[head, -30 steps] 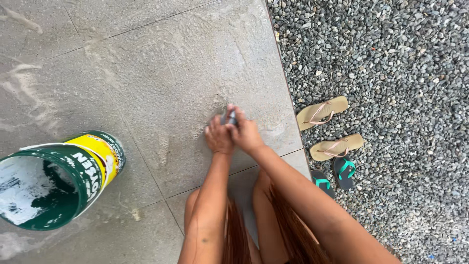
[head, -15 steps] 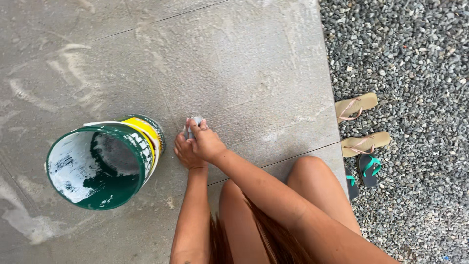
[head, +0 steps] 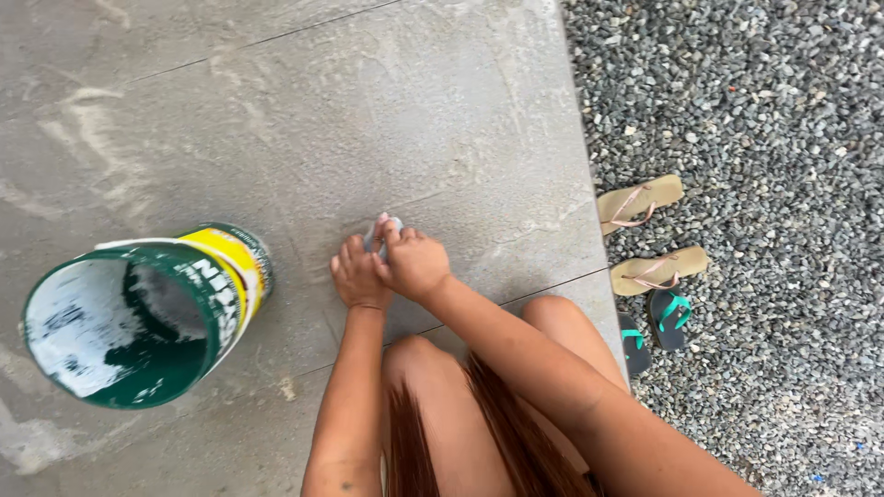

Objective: The person sands a concrete floor by hand using a gray sanding block, dipping it into a bucket of water and scrubbing the floor surface repeatedly.

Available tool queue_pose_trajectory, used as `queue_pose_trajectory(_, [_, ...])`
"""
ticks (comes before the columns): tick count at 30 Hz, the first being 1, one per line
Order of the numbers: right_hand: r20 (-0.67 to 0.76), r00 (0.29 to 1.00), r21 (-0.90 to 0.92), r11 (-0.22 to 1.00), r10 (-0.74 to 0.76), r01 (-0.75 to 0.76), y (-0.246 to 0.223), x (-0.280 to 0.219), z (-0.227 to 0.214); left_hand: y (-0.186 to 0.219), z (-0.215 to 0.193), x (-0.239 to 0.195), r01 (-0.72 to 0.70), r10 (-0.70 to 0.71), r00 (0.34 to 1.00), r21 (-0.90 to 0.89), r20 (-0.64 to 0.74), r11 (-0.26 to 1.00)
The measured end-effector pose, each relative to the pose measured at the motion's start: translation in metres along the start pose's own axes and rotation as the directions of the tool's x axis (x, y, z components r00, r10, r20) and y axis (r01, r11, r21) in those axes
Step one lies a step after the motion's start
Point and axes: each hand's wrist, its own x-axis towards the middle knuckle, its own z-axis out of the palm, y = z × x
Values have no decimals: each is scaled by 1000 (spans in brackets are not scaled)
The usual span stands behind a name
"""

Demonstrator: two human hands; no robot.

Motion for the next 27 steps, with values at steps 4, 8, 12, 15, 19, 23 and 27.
queue_pose_trajectory(4, [-58, 996, -166, 983, 67, -76, 73, -19, -21, 57, 33, 7, -175, 181, 977, -56, 112, 983])
queue_pose_trajectory(8, [-10, 982, -160, 969, 191, -190, 139, -45, -75, 129, 63, 23, -342, 361, 919, -137, 158, 930])
queue_pose_trajectory(12, [-26, 987, -83, 984, 158, -160, 215, -67, -90, 210, 82, 36, -485, 519, 845, -224, 127, 845])
queue_pose_trajectory(15, [-17, 978, -80, 974, 210, -210, 263, -77, -84, 257, 93, 43, -520, 563, 813, -247, 151, 818])
queue_pose_trajectory(19, [-88, 963, -104, 959, 256, -265, 302, -85, -75, 294, 115, 45, -553, 598, 792, -267, 126, 789])
queue_pose_trajectory(23, [-145, 965, -114, 966, 217, -234, 308, -87, -73, 300, 117, 43, -544, 594, 790, -276, 148, 792])
queue_pose_trajectory(27, [-265, 951, -143, 969, 158, -201, 298, -74, -60, 281, 103, 51, -517, 578, 805, -319, 134, 794])
